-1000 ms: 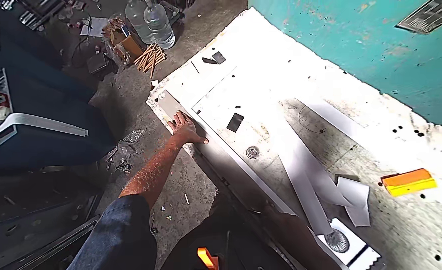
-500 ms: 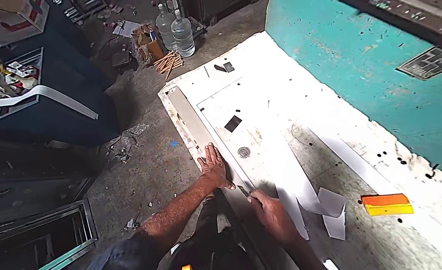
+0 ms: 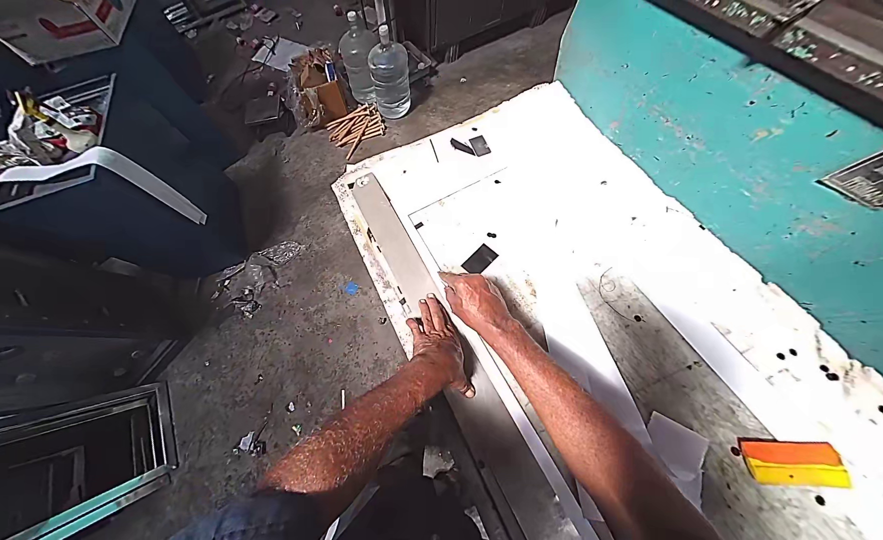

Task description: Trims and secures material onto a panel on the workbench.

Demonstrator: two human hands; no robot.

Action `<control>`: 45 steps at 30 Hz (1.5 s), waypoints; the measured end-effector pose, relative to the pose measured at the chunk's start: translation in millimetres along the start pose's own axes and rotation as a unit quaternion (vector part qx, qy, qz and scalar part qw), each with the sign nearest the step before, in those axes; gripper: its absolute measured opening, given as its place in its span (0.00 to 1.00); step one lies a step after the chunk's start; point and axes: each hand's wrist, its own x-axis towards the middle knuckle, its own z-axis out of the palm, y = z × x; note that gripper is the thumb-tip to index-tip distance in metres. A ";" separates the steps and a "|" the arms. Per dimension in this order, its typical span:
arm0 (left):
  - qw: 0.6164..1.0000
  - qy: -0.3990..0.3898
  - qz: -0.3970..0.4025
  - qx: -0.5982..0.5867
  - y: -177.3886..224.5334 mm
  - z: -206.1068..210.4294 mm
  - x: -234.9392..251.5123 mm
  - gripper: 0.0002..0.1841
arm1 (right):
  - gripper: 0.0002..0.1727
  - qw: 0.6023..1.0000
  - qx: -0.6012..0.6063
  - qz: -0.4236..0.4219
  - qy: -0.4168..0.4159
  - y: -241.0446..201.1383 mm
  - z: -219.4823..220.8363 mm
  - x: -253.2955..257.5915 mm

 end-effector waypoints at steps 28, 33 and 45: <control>1.000 0.008 0.023 0.011 -2.5 7.0 8.4 0.93 | 0.22 0.994 -0.013 -0.103 -0.023 18.0 20.2 -38.1; 0.999 0.012 0.021 0.028 -1.4 7.5 10.2 0.88 | 0.25 0.994 -0.020 -0.080 -0.065 29.5 18.5 -80.2; 0.999 0.005 -0.027 0.046 12.0 4.5 10.6 0.91 | 0.28 0.995 0.010 -0.060 -0.080 64.0 32.8 -192.5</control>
